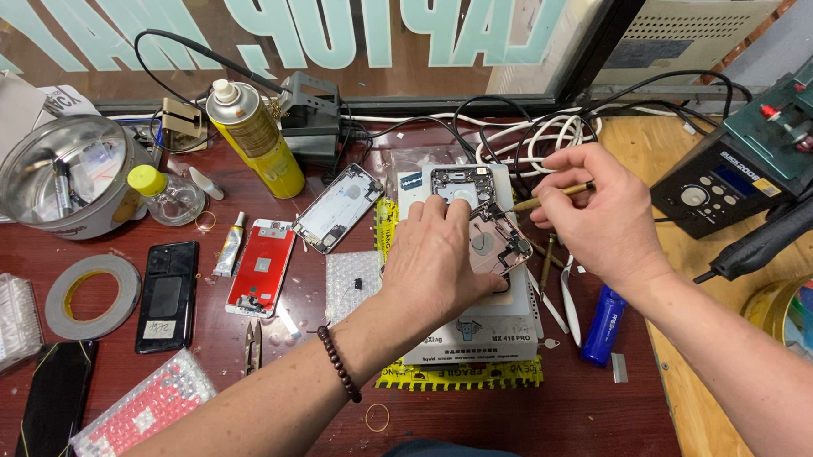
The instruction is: The person works at a repair bench disassembling a smartphone. They peel the back cover off the phone frame, set it in a basket with other phone parts, then use a brush and a pry tool to clean and work around the phone's internal frame while handling small components.
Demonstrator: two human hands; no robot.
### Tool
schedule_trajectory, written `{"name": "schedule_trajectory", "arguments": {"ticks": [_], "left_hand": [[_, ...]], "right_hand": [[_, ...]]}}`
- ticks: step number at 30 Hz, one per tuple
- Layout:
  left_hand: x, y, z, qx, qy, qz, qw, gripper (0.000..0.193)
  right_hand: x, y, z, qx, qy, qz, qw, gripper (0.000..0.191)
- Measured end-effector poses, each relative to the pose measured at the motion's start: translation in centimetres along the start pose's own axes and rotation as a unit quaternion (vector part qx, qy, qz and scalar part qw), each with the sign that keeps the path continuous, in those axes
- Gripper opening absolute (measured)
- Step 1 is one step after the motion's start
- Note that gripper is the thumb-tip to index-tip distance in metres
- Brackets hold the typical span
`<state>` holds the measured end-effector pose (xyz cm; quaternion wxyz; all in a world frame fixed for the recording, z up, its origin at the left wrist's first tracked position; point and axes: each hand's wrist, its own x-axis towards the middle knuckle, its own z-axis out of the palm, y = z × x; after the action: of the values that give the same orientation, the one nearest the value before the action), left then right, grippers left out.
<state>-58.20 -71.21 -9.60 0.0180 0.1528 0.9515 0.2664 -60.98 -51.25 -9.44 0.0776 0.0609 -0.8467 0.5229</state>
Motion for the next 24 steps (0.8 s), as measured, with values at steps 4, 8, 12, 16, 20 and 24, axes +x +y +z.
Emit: {"name": "schedule_trajectory", "arguments": {"ticks": [4, 8, 12, 16, 20, 24], "left_hand": [[-0.3, 0.1, 0.2, -0.004, 0.002, -0.01, 1.0, 0.076], [-0.4, -0.2, 0.3, -0.004, 0.01, -0.006, 1.0, 0.076], [-0.3, -0.1, 0.5, -0.004, 0.012, -0.008, 1.0, 0.076], [-0.4, -0.1, 0.4, -0.003, 0.003, -0.009, 1.0, 0.075], [-0.3, 0.1, 0.3, 0.004, -0.004, -0.014, 1.0, 0.074], [-0.2, 0.3, 0.1, 0.025, -0.016, -0.012, 0.999, 0.069]], "right_hand": [[-0.1, 0.1, -0.7, -0.012, -0.029, 0.006, 1.0, 0.024], [0.1, 0.5, -0.8, 0.04, 0.016, 0.018, 0.999, 0.023], [0.0, 0.8, -1.0, 0.031, 0.03, 0.021, 0.999, 0.022], [-0.1, 1.0, -0.9, 0.03, 0.024, 0.022, 0.999, 0.022], [-0.1, 1.2, -0.8, 0.066, 0.032, 0.041, 0.996, 0.022], [0.2, 1.3, -1.1, 0.131, 0.055, 0.069, 0.987, 0.023]]}}
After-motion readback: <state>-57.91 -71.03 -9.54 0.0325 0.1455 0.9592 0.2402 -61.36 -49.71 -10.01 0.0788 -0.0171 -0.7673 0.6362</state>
